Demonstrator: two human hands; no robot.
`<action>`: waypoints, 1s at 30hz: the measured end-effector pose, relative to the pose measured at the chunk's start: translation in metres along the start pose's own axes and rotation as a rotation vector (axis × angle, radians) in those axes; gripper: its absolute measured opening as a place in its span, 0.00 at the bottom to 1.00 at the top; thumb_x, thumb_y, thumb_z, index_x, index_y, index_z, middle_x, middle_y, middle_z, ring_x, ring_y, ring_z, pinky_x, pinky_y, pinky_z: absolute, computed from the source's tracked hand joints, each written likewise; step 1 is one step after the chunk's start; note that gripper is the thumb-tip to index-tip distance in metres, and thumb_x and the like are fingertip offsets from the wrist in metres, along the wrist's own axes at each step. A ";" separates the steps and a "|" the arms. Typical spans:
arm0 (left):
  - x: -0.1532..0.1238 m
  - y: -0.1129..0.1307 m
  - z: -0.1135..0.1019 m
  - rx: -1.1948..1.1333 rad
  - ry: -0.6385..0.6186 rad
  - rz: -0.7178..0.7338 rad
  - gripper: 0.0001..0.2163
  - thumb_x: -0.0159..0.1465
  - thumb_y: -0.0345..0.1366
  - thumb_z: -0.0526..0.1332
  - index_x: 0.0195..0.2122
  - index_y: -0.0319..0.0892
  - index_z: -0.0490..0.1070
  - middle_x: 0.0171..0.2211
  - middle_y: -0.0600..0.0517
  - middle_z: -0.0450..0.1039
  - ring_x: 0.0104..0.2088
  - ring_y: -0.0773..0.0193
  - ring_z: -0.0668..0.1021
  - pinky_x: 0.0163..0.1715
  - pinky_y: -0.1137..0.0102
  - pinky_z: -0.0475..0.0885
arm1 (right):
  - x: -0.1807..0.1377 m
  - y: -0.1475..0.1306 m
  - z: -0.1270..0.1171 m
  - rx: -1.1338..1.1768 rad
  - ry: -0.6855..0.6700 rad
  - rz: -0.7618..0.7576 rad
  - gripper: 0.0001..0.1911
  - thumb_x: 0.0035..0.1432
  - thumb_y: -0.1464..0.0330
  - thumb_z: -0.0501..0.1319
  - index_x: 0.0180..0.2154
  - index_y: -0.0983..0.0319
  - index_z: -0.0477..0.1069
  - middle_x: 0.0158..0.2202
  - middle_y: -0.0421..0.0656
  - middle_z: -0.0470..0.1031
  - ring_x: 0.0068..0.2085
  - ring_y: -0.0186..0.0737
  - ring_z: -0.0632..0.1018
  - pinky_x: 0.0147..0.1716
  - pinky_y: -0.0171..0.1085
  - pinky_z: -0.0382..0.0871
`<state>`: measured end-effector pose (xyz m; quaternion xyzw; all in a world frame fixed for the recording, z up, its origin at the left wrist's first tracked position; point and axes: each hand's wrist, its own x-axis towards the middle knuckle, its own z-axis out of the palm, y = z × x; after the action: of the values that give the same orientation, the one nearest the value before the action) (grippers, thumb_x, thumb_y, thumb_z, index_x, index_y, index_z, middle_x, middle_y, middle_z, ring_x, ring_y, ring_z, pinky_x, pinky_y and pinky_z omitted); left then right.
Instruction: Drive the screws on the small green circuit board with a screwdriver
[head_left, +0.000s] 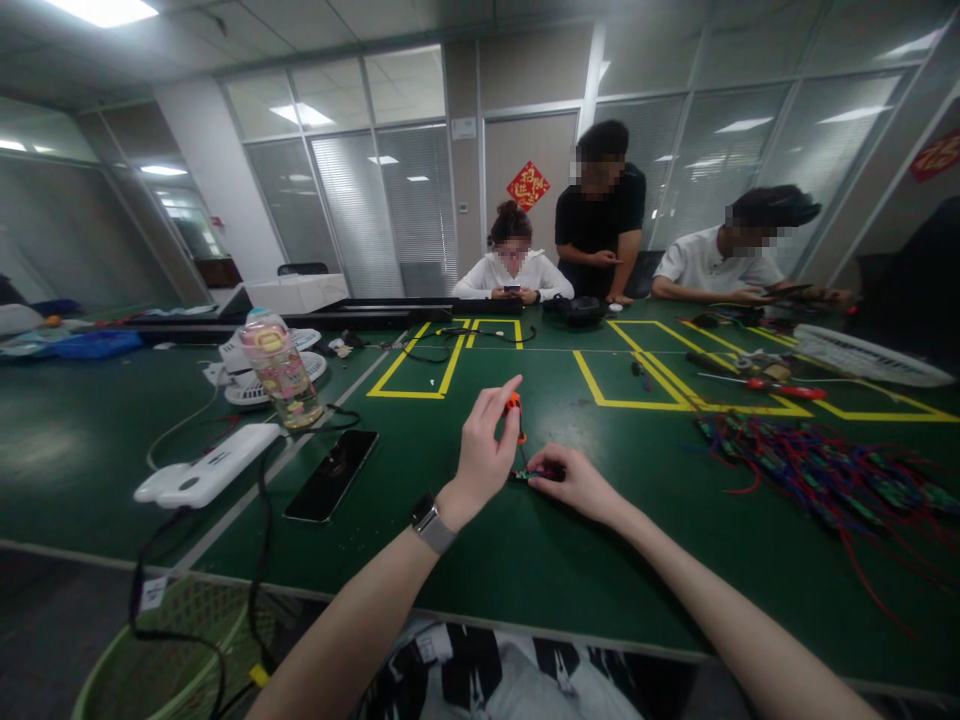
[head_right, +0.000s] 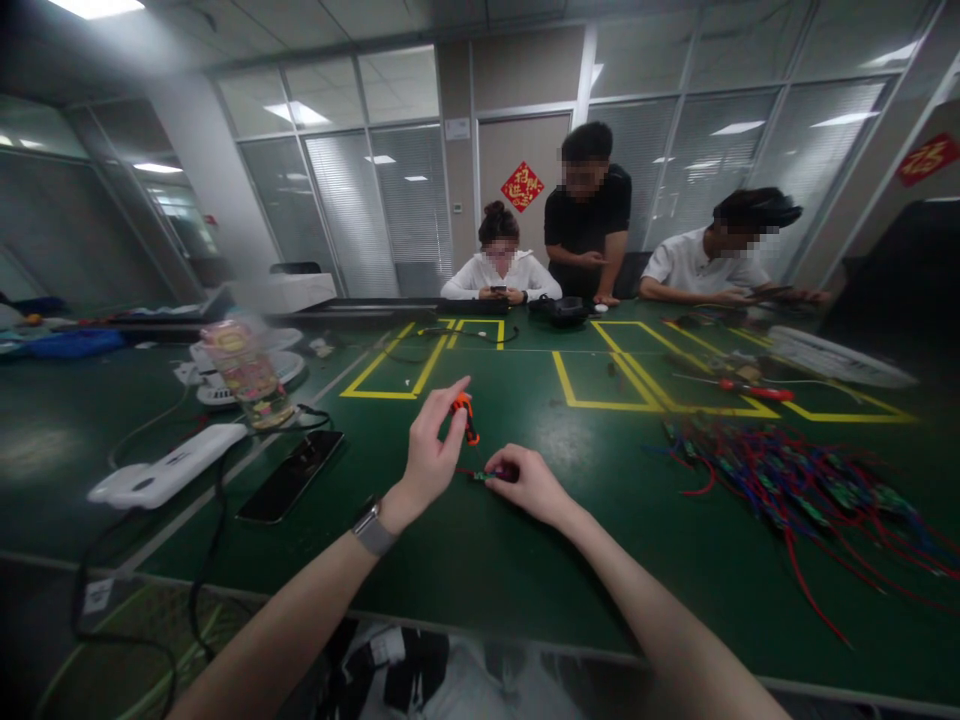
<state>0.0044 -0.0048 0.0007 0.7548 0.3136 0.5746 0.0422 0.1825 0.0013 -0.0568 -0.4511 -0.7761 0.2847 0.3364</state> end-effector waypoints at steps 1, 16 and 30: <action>0.000 0.000 0.000 0.010 0.009 0.002 0.16 0.70 0.32 0.53 0.58 0.45 0.65 0.41 0.49 0.69 0.41 0.64 0.74 0.42 0.68 0.71 | 0.000 0.000 0.000 0.000 -0.001 0.004 0.06 0.51 0.70 0.65 0.34 0.63 0.76 0.33 0.42 0.75 0.34 0.40 0.75 0.36 0.38 0.69; 0.002 -0.001 0.000 0.030 0.011 0.005 0.16 0.69 0.29 0.53 0.58 0.44 0.65 0.42 0.49 0.68 0.41 0.63 0.74 0.43 0.69 0.72 | 0.000 0.000 -0.005 0.008 -0.040 0.007 0.08 0.51 0.73 0.63 0.35 0.63 0.78 0.33 0.42 0.75 0.34 0.39 0.75 0.37 0.37 0.69; 0.000 -0.001 -0.001 -0.014 0.010 -0.035 0.18 0.72 0.31 0.46 0.61 0.44 0.62 0.42 0.48 0.67 0.40 0.64 0.73 0.41 0.68 0.71 | 0.000 0.001 -0.002 0.007 -0.016 0.013 0.07 0.52 0.69 0.64 0.34 0.63 0.77 0.32 0.42 0.75 0.33 0.39 0.74 0.35 0.37 0.69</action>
<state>0.0034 -0.0045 0.0010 0.7459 0.3231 0.5798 0.0559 0.1845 0.0020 -0.0560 -0.4525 -0.7749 0.2933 0.3298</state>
